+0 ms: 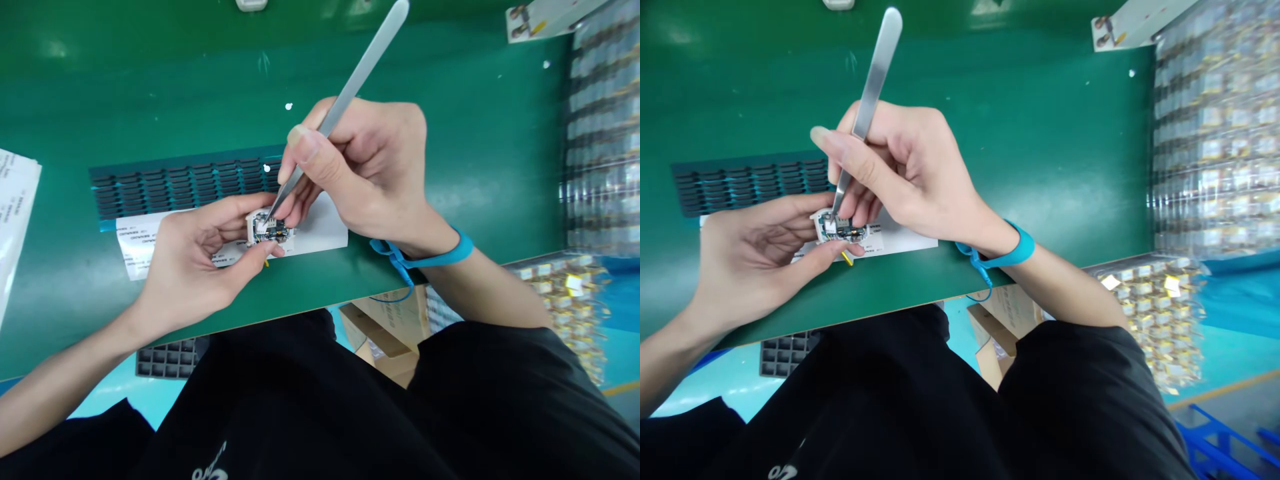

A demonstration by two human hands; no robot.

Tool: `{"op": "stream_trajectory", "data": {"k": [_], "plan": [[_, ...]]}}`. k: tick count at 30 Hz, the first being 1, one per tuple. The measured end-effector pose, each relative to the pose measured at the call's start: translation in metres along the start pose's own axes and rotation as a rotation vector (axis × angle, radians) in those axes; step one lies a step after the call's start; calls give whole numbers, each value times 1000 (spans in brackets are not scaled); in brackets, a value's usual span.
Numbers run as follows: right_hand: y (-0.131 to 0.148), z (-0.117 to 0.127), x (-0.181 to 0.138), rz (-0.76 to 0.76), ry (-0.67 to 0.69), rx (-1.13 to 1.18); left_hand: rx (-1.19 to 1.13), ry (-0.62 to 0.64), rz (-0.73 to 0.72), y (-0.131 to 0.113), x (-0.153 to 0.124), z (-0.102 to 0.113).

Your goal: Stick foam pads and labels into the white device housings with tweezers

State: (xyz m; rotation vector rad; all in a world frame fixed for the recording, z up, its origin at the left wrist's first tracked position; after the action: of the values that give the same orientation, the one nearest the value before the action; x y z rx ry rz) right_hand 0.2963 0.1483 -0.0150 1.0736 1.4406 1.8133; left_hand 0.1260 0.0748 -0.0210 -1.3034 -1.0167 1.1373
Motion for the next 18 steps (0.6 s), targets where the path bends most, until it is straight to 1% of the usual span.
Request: {"op": "stream_trajectory", "data": {"k": [2,7,11,15,18], "plan": [[-1,-1,0,-4,-9,3,-11,12,2,1,0,-1],[-3,-3,0,-86,-23,-3,12,8,23,4,-1,0],[-3,-3,0,-85,-14,-26,33,-7,22,4,-1,0],[-3,-5,-2,8,-36,-14,36,-22,-3,3,0,-1],[2,-5,-3,55,-31,5,101,-53,-40,3,1,1]]}}
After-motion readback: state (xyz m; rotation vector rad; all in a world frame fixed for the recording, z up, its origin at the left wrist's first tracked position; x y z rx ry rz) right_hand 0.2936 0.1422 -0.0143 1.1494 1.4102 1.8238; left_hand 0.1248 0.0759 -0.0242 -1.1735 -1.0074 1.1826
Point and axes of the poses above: each hand's wrist, its own x-axis towards the middle knuckle, its own z-axis out of the back of the hand, y = z × x, the point moved 4 cm from there along x, towards the middle knuckle, and after that the axes turned 6 degrees about -x, right-handed, at the moved point
